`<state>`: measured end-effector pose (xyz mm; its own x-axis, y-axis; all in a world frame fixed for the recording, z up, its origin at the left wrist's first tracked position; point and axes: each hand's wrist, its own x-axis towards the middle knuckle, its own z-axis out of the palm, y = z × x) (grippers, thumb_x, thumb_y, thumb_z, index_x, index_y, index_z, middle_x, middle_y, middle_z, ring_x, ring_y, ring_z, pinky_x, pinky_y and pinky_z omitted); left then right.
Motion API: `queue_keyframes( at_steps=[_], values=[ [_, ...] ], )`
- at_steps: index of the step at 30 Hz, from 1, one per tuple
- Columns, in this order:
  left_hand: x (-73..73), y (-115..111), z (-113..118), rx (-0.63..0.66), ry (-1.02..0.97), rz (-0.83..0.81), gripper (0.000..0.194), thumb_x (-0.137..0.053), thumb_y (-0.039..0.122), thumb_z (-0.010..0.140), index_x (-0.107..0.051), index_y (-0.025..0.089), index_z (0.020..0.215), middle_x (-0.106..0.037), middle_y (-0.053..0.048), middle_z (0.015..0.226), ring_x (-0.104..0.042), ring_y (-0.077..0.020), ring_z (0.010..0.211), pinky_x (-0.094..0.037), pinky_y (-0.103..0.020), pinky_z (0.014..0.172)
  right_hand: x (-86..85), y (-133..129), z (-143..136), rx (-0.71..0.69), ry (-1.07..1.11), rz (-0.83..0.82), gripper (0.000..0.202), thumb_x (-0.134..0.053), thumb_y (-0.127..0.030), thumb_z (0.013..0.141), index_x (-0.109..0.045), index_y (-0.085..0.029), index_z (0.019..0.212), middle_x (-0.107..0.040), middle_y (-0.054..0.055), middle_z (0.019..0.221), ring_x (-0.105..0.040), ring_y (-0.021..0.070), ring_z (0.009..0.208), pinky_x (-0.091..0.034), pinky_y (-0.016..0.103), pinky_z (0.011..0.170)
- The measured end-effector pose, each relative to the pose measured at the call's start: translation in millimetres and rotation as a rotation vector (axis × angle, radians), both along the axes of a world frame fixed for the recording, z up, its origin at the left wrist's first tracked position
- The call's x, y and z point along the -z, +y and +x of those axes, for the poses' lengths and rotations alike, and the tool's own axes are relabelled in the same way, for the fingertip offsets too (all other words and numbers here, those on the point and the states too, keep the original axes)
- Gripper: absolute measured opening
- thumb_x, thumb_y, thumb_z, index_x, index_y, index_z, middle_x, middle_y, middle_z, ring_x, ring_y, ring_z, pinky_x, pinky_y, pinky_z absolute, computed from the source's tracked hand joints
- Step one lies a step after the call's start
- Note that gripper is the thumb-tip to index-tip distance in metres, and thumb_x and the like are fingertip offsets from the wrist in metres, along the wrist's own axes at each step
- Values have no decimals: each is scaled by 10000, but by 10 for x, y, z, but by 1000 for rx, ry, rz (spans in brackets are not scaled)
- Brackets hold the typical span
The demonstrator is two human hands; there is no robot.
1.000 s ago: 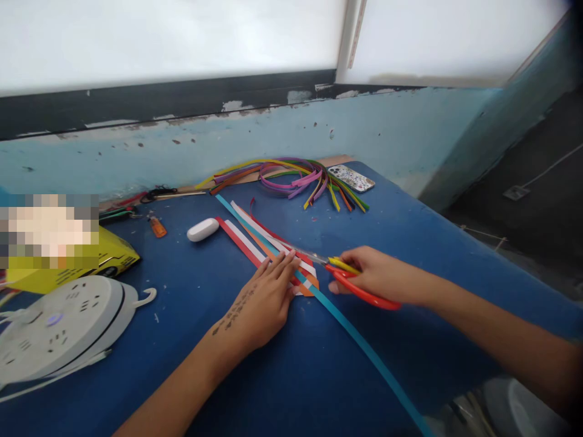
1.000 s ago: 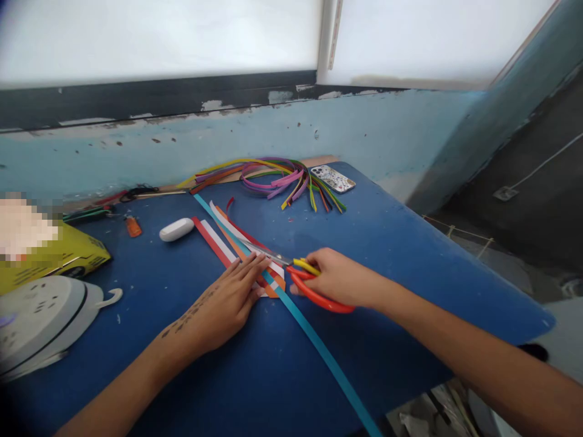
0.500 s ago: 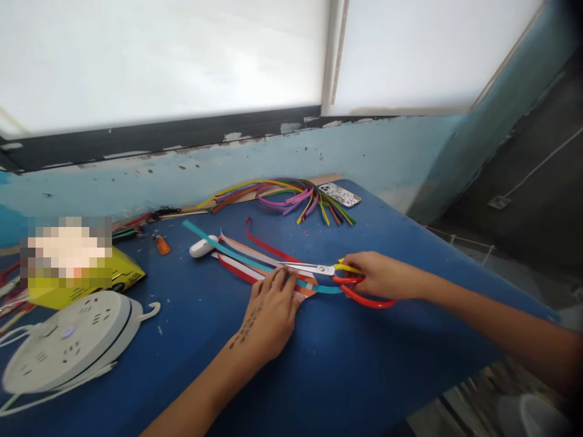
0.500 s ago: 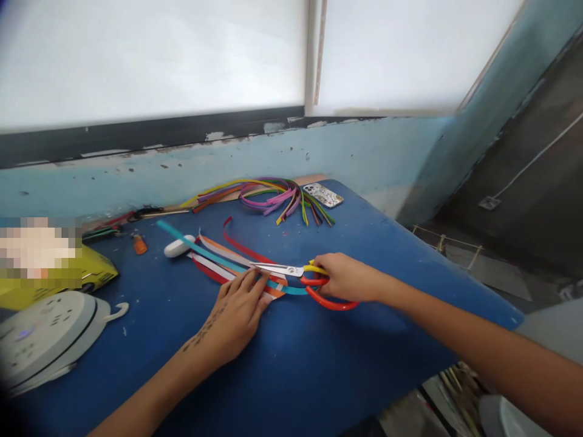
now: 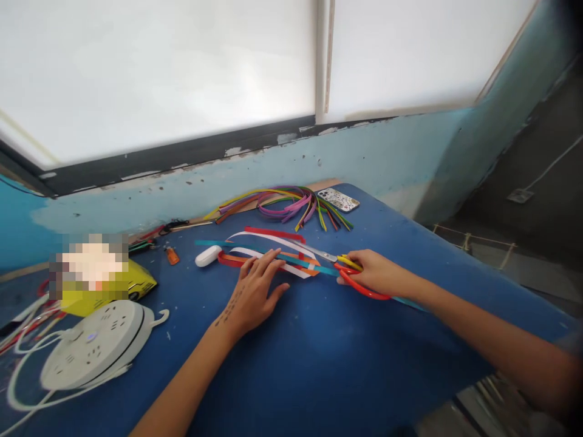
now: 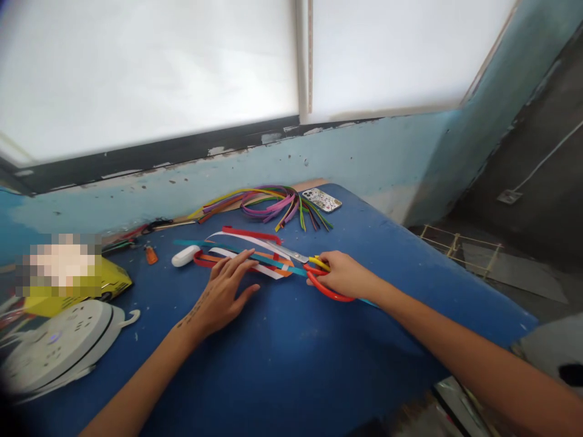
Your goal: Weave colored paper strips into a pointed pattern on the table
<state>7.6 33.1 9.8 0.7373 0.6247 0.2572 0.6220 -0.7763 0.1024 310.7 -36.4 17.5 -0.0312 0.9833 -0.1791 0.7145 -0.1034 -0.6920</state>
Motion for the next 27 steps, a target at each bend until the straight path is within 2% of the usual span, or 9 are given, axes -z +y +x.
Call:
queue_keyframes(
  at_steps=[2, 5, 8, 11, 13, 18, 22, 25, 27],
  values=[
    [21, 38, -26, 37, 70, -41, 467, -497, 369, 1044, -465, 246, 1494, -469, -126, 1585, -422, -264, 1472, -241, -530, 1225, 15, 27, 7, 44, 12, 15, 322, -718, -488, 782, -604, -187, 809, -639, 31, 767, -534, 169, 665, -346, 281, 567],
    [24, 72, -46, 33, 114, -58, 444, -465, 384, 1060, -501, 252, 1482, -560, -117, 1510, -507, -260, 1401, -299, -520, 1193, 22, 85, 82, 16, 9, -5, 245, -706, -409, 788, -628, -178, 812, -670, 44, 770, -556, 169, 658, -337, 277, 557],
    [-20, 94, -41, 43, 138, -14, 376, -449, 318, 1064, -584, 240, 1406, -632, -109, 1431, -574, -256, 1322, -395, -478, 1113, 8, 111, 169, -55, -5, -55, 249, -729, -413, 762, -652, -178, 796, -684, 42, 743, -569, 174, 639, -334, 281, 554],
    [-61, 106, -13, 91, 192, 69, 391, -394, 184, 1056, -621, 246, 1368, -681, -94, 1367, -624, -242, 1257, -419, -453, 1084, -14, 99, 210, -69, -62, -6, 309, -714, -480, 781, -638, -182, 812, -688, 56, 781, -565, 184, 661, -329, 293, 565],
    [-61, 104, 12, 125, 241, 131, 457, -382, 95, 1025, -609, 255, 1388, -682, -84, 1369, -638, -241, 1243, -418, -448, 1087, -15, 90, 219, -30, -49, 66, 315, -712, -488, 785, -614, -188, 787, -671, 52, 768, -543, 177, 652, -320, 294, 570],
    [-7, 116, 35, 189, 323, 266, 656, -398, -26, 907, -490, 227, 1505, -609, -79, 1471, -621, -243, 1282, -441, -416, 1077, 16, 129, 235, 190, 129, 151, 299, -773, -431, 740, -593, -192, 744, -624, 21, 726, -523, 158, 652, -321, 269, 569],
    [-7, 239, -47, 112, 336, 317, 815, -421, -87, 790, -466, 260, 1526, -557, -75, 1526, -551, -254, 1376, -384, -448, 1157, -22, 224, 186, 266, 245, 125, 268, -769, -390, 762, -619, -175, 816, -588, -11, 663, -504, 136, 585, -337, 253, 535],
    [1, 363, -134, 26, 306, 282, 716, -394, -71, 835, -563, 251, 1453, -610, -96, 1466, -579, -279, 1349, -398, -484, 1156, -58, 342, 67, 300, 331, 116, 249, -774, -362, 767, -642, -164, 842, -577, -23, 635, -491, 122, 548, -342, 247, 520],
    [22, 426, -180, -11, 297, 264, 673, -372, -53, 871, -575, 231, 1446, -640, -110, 1428, -609, -278, 1315, -431, -475, 1132, -46, 449, -56, 315, 374, 117, 242, -784, -348, 756, -656, -160, 839, -591, -19, 637, -505, 124, 549, -355, 247, 525]
  ],
)
